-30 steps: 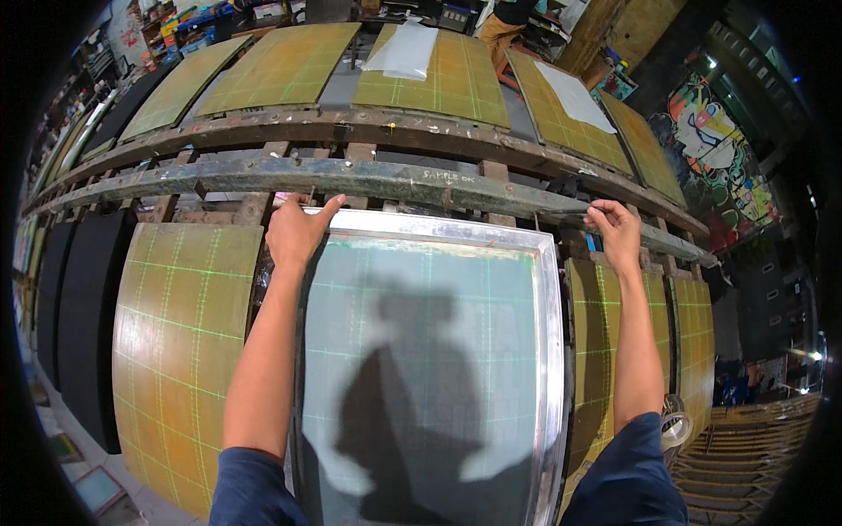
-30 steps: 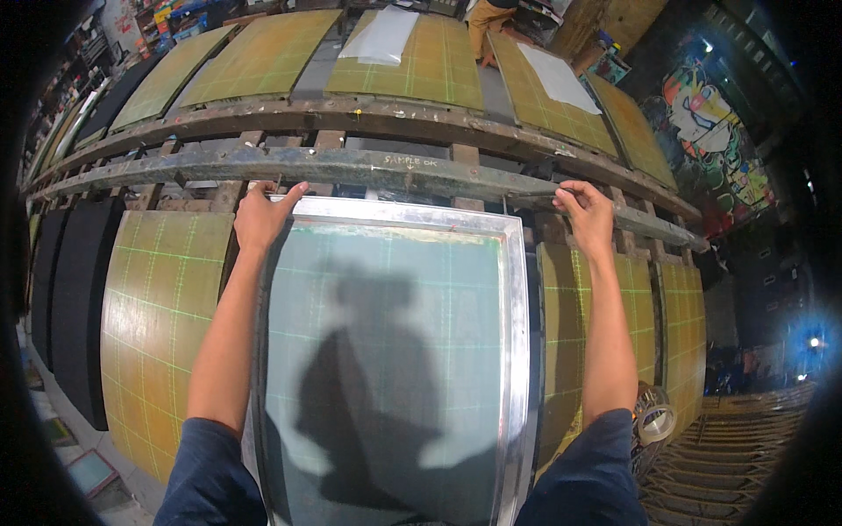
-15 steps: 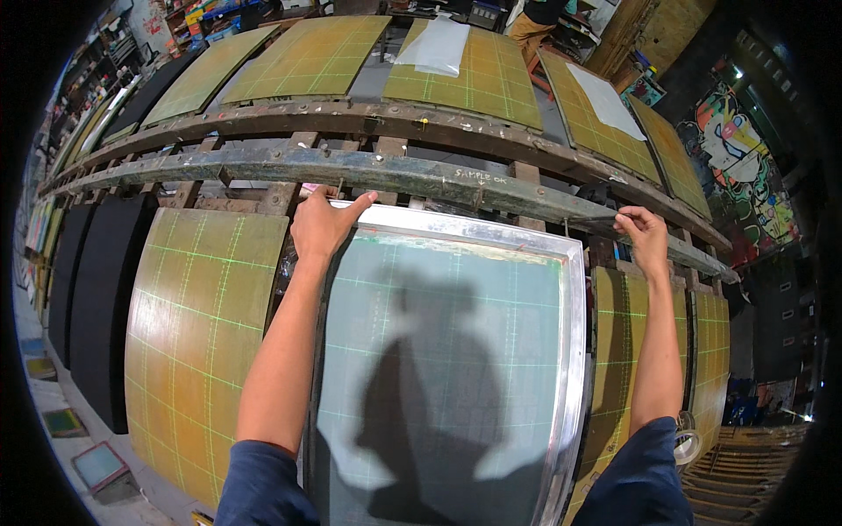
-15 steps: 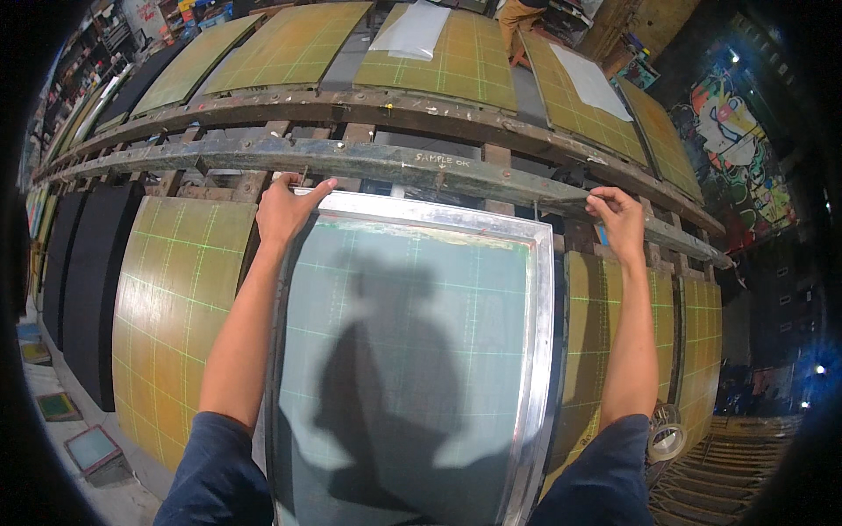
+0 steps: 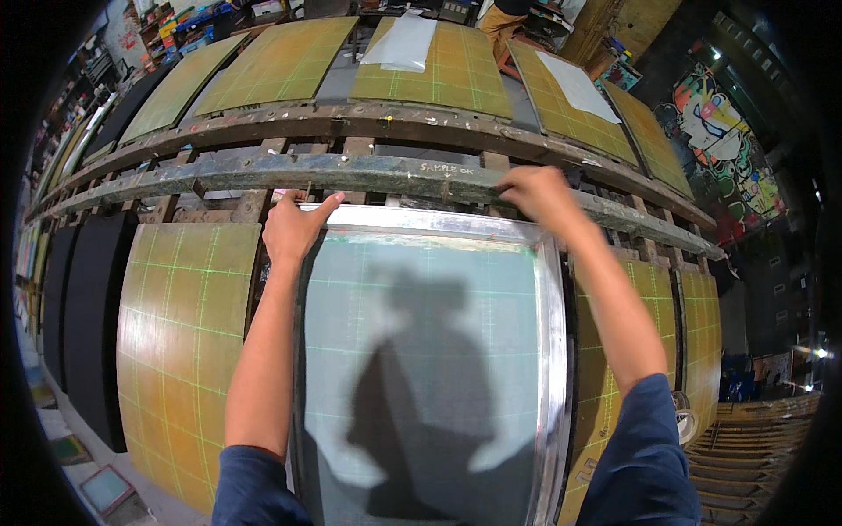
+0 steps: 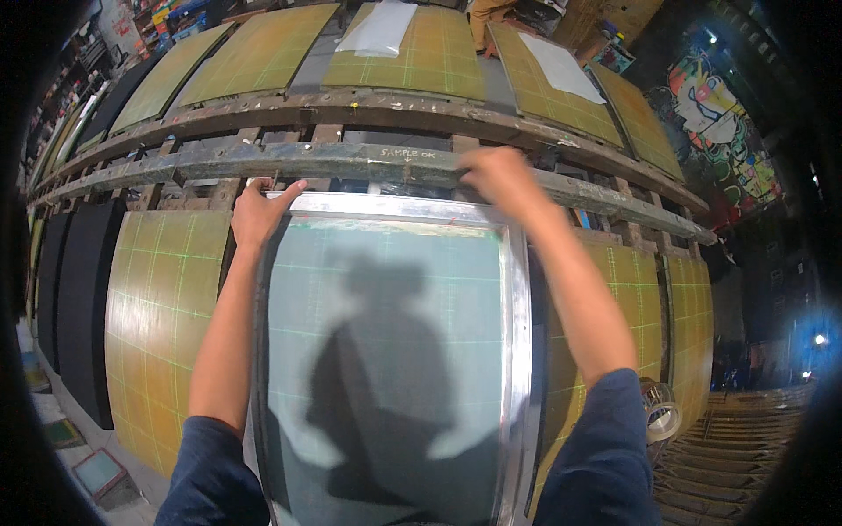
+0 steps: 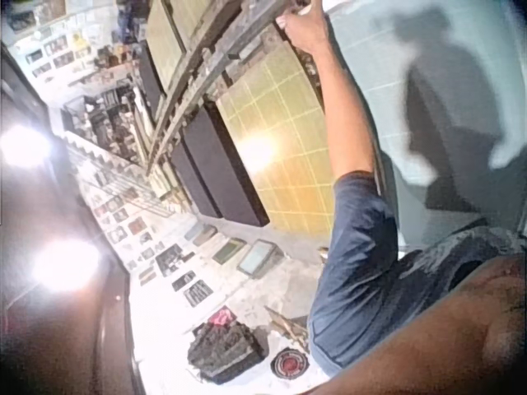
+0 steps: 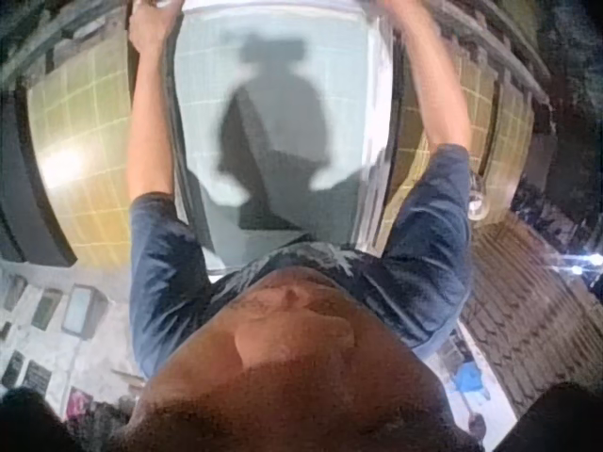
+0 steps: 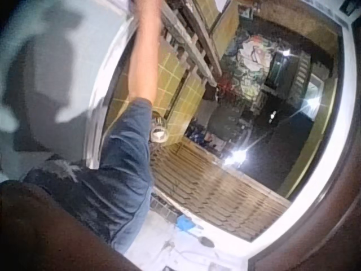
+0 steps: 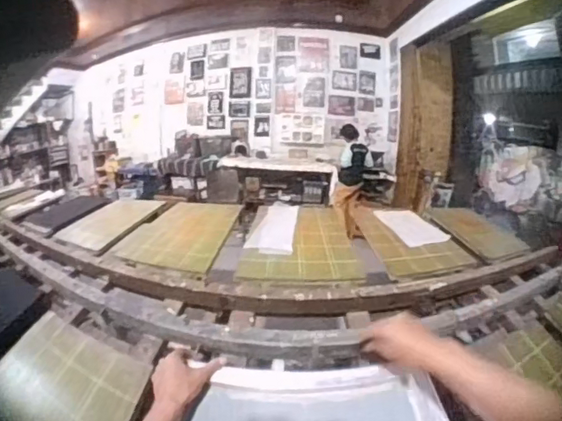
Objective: The person places a rectangular screen frame onto a wooden jig and uses a wrench to tighten bolts on the frame's corners. They repeatedly adjust the frame's position and tighten the bolts to secure it within the jig.
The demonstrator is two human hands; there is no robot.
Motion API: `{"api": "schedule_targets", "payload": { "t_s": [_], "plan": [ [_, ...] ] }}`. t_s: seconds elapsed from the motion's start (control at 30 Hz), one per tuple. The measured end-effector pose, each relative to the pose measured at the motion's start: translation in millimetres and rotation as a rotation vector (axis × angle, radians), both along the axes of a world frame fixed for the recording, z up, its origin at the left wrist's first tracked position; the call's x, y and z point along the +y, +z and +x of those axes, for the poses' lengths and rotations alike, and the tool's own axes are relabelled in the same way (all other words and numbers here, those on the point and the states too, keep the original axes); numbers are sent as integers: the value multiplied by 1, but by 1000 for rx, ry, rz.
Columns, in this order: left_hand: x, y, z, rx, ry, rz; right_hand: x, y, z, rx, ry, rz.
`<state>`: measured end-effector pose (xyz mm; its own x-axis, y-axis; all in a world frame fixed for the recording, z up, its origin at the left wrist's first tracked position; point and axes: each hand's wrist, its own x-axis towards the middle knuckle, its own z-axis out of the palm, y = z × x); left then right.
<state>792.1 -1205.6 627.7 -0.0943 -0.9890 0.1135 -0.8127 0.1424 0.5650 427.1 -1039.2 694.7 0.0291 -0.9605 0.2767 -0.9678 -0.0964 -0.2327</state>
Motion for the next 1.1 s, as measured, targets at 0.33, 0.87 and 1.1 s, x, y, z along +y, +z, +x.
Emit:
{"api": "schedule_targets", "payload": {
  "t_s": [0.33, 0.87, 1.1],
  "plan": [
    [2, -4, 9, 47, -9, 58, 36, 34, 21, -372, -252, -103],
    [-1, -1, 2, 3, 8, 13, 88, -1, -107, -778, -454, -111],
    [1, 0, 0, 19, -11, 19, 98, -30, -137, -933, -445, -88]
  ]
}}
